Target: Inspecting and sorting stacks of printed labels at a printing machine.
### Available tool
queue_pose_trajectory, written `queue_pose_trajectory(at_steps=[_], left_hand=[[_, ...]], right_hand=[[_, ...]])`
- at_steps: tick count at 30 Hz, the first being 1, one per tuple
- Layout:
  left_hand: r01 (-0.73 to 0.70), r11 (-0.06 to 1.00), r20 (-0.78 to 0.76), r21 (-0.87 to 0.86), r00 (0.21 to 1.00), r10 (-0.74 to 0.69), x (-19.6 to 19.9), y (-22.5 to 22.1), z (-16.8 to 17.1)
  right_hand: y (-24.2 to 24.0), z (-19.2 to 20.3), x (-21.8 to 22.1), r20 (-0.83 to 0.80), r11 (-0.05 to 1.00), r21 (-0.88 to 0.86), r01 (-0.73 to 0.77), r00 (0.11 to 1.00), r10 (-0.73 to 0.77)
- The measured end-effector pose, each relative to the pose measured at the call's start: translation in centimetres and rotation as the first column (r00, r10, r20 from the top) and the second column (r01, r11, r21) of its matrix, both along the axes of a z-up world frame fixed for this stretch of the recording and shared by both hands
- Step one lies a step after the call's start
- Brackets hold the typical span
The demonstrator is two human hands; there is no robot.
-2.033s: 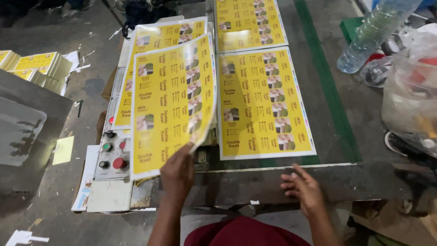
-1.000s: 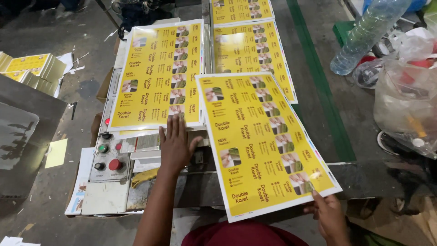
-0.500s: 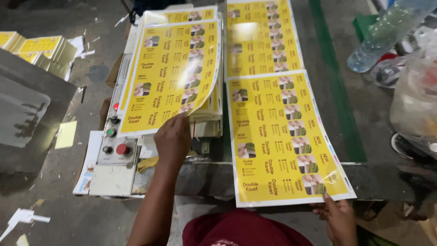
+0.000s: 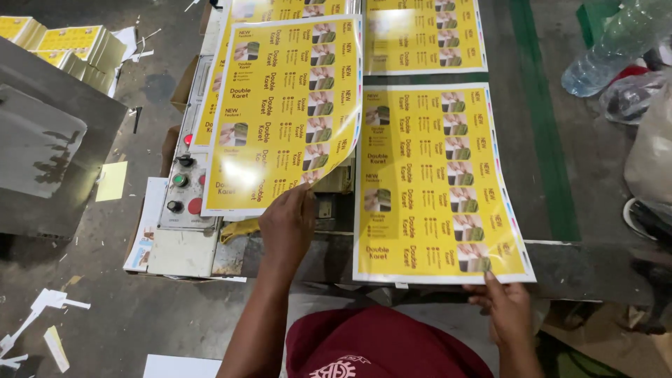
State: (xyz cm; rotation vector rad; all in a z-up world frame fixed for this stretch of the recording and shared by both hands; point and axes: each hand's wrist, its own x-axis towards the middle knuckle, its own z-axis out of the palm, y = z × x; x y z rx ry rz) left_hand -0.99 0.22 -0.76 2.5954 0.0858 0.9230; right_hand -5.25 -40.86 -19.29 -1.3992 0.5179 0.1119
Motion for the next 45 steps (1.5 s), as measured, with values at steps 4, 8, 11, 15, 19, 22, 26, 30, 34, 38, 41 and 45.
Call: queue_pose_trajectory(at_steps=[4, 8, 11, 15, 19, 22, 26, 30, 34, 38, 41, 45], left_hand=[[0.013, 1.0, 0.019, -0.019, 1.0, -0.013, 0.1, 0.0, -0.2], [-0.007, 1.0, 0.035, 0.019, 0.999, 0.007, 0.6, 0.8, -2.6], [0.014, 0.999, 0.05, -0.031, 0.999, -0.012, 0.4, 0.7, -2.3], [0.043, 0.999, 0.045, -0.02, 0.998, -0.042, -0.2, 0.7, -1.9], [0.189, 0.975, 0.046, -0.115, 0.982, -0.184, -0.8, -0.9, -1.8], [0.312, 0.945, 0.053, -0.1, 0.95, -0.308, -0.8, -3.4, -3.2], [0.409, 0.909, 0.036, -0.08, 0.913, -0.407, -1.0, -7.6, -4.7], [0.558, 0.83, -0.076, 0.031, 0.829, -0.554, -1.7, -9.7, -3.7], [0.602, 0.798, -0.163, -0.032, 0.785, -0.598, -1.2, -9.1, -5.5], [0.526, 0.85, -0.104, -0.025, 0.844, -0.526, 2.3, -4.3, -4.0], [0.227, 0.972, -0.251, -0.064, 0.939, -0.235, 5.4, 0.4, -6.1], [0.055, 0.985, -0.158, 0.162, 0.987, -0.029, 8.6, 5.5, -9.1]], right_hand=[[2.2, 0.5, 3.2, 0.157, 0.998, 0.018, -0.053, 0.986, 0.05], [2.5, -3.5, 7.7, 0.193, 0.998, 0.041, 0.053, 0.979, -0.06], [2.3, -4.3, 9.5, 0.195, 0.996, 0.084, 0.039, 0.979, -0.055], [3.6, -0.4, 7.8, 0.125, 0.991, 0.131, -0.011, 0.992, -0.005], [5.3, 2.1, 5.5, -0.058, 0.982, 0.171, -0.075, 0.995, 0.086], [8.6, 4.7, 4.5, -0.114, 0.958, 0.163, -0.235, 0.96, 0.255], [10.6, 1.8, 3.8, 0.013, 0.864, 0.189, -0.466, 0.881, 0.473], [11.8, -0.5, 3.6, 0.115, 0.876, 0.262, -0.405, 0.914, 0.388], [11.6, 1.6, 4.1, 0.042, 0.934, 0.287, -0.211, 0.977, 0.208], [7.9, 1.2, 3.1, 0.096, 0.934, 0.313, -0.174, 0.984, 0.151], [5.4, 2.0, 2.1, 0.08, 0.975, 0.208, -0.083, 0.995, 0.067], [1.9, 2.4, 1.0, 0.065, 0.994, 0.107, 0.002, 0.998, -0.009]])
